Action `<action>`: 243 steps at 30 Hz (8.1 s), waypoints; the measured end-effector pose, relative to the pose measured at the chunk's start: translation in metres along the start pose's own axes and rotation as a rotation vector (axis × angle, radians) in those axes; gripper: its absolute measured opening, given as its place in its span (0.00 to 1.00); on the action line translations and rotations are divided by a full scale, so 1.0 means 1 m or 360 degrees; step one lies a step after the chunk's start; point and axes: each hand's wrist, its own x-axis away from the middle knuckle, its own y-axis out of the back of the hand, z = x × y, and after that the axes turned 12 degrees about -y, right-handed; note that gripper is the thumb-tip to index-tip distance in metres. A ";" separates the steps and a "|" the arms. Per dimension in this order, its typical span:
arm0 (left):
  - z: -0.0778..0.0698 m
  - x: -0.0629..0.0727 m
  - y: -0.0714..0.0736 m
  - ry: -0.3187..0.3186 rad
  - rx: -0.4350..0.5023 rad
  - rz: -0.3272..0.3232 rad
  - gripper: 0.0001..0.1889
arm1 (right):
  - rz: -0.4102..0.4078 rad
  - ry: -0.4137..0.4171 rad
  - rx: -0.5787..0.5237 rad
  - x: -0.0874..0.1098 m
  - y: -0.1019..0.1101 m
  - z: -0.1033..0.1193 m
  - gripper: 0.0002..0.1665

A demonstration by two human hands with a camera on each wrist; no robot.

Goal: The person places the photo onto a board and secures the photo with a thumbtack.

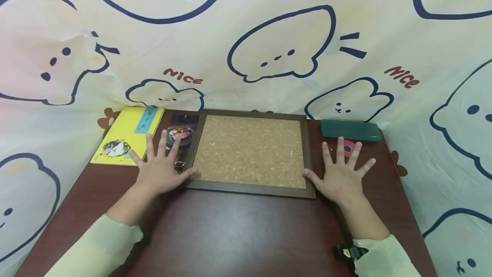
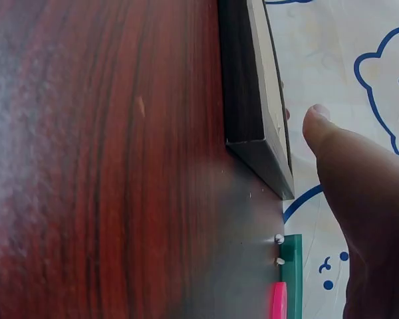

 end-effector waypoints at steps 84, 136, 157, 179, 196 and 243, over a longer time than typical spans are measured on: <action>0.064 0.014 0.043 0.0163 0.0882 -0.0094 0.31 | -0.0171 -0.0084 -0.0480 -0.053 -0.003 -0.004 0.12; 0.006 -0.044 0.021 0.0117 0.1165 -0.0165 0.26 | -0.0152 0.0024 -0.0748 -0.054 -0.008 0.091 0.08; -0.019 -0.068 0.012 0.0064 0.1231 -0.0147 0.26 | -0.0046 0.0000 -0.0876 -0.054 -0.016 0.134 0.09; -0.040 -0.092 -0.009 -0.0064 0.1104 -0.0153 0.26 | 0.0101 -0.0004 -0.0912 -0.060 -0.022 0.174 0.08; -0.046 -0.101 -0.018 -0.0122 0.0893 -0.0144 0.29 | 0.0179 0.0036 -0.0903 -0.065 -0.025 0.199 0.09; -0.050 -0.102 -0.016 -0.0114 0.0898 0.0044 0.31 | 0.0349 0.0294 -0.0840 -0.105 -0.028 0.265 0.10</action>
